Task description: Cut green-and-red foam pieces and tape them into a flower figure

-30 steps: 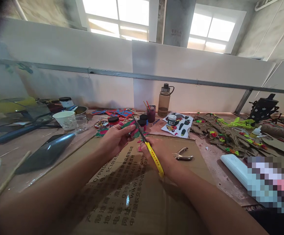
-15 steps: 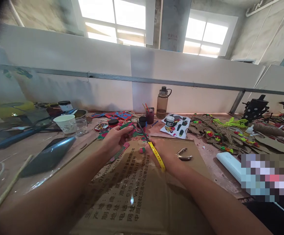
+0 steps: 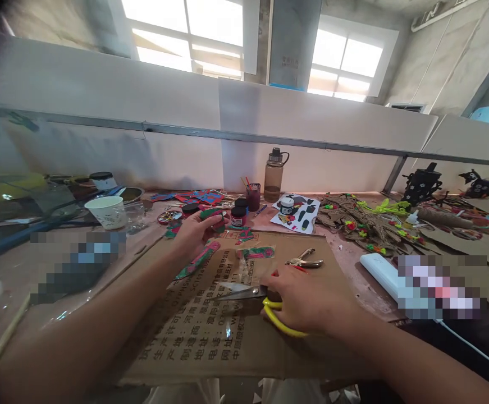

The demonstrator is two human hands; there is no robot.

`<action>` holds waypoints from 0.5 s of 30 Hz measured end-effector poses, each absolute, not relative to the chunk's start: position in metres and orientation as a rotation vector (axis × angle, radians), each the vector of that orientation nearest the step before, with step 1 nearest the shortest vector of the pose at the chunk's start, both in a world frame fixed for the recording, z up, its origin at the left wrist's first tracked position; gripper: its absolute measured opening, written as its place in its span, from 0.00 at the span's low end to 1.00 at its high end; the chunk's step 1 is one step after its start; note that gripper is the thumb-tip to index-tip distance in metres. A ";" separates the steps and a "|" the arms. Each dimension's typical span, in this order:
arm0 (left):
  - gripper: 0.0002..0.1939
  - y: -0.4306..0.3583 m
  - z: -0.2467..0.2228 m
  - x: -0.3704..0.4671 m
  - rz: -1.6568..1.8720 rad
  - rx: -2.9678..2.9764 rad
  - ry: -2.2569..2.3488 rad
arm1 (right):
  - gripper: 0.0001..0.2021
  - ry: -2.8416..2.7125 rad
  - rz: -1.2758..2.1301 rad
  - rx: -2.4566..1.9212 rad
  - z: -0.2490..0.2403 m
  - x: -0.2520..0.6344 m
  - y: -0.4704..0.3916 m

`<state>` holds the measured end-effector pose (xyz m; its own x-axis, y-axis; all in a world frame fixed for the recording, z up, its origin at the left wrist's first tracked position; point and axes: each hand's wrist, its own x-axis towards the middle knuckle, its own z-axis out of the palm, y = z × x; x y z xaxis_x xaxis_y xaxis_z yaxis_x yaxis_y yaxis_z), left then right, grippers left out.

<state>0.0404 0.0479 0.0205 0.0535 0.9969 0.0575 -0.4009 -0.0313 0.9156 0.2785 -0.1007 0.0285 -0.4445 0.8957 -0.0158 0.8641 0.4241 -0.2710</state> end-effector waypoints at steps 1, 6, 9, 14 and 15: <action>0.21 0.045 0.021 0.042 1.334 0.964 0.832 | 0.23 -2.567 0.369 -1.560 0.029 0.279 -0.103; 0.21 0.039 0.023 0.044 1.288 0.976 0.830 | 0.20 -2.699 0.442 -1.573 0.040 0.288 -0.113; 0.20 0.042 0.018 0.045 1.298 1.003 0.821 | 0.27 -2.728 0.474 -1.700 0.043 0.293 -0.112; 0.19 0.048 0.004 0.049 1.259 1.039 0.815 | 0.37 -2.864 0.520 -1.678 0.047 0.297 -0.095; 0.19 0.048 0.002 0.049 1.257 1.041 0.809 | 0.39 -2.894 0.565 -1.646 0.052 0.297 -0.090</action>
<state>0.0495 0.0483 0.0017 0.1592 0.9853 0.0623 -0.3518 -0.0023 0.9361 0.2974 -0.0902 0.0516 -0.5037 0.7851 -0.3605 0.8630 0.4759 -0.1694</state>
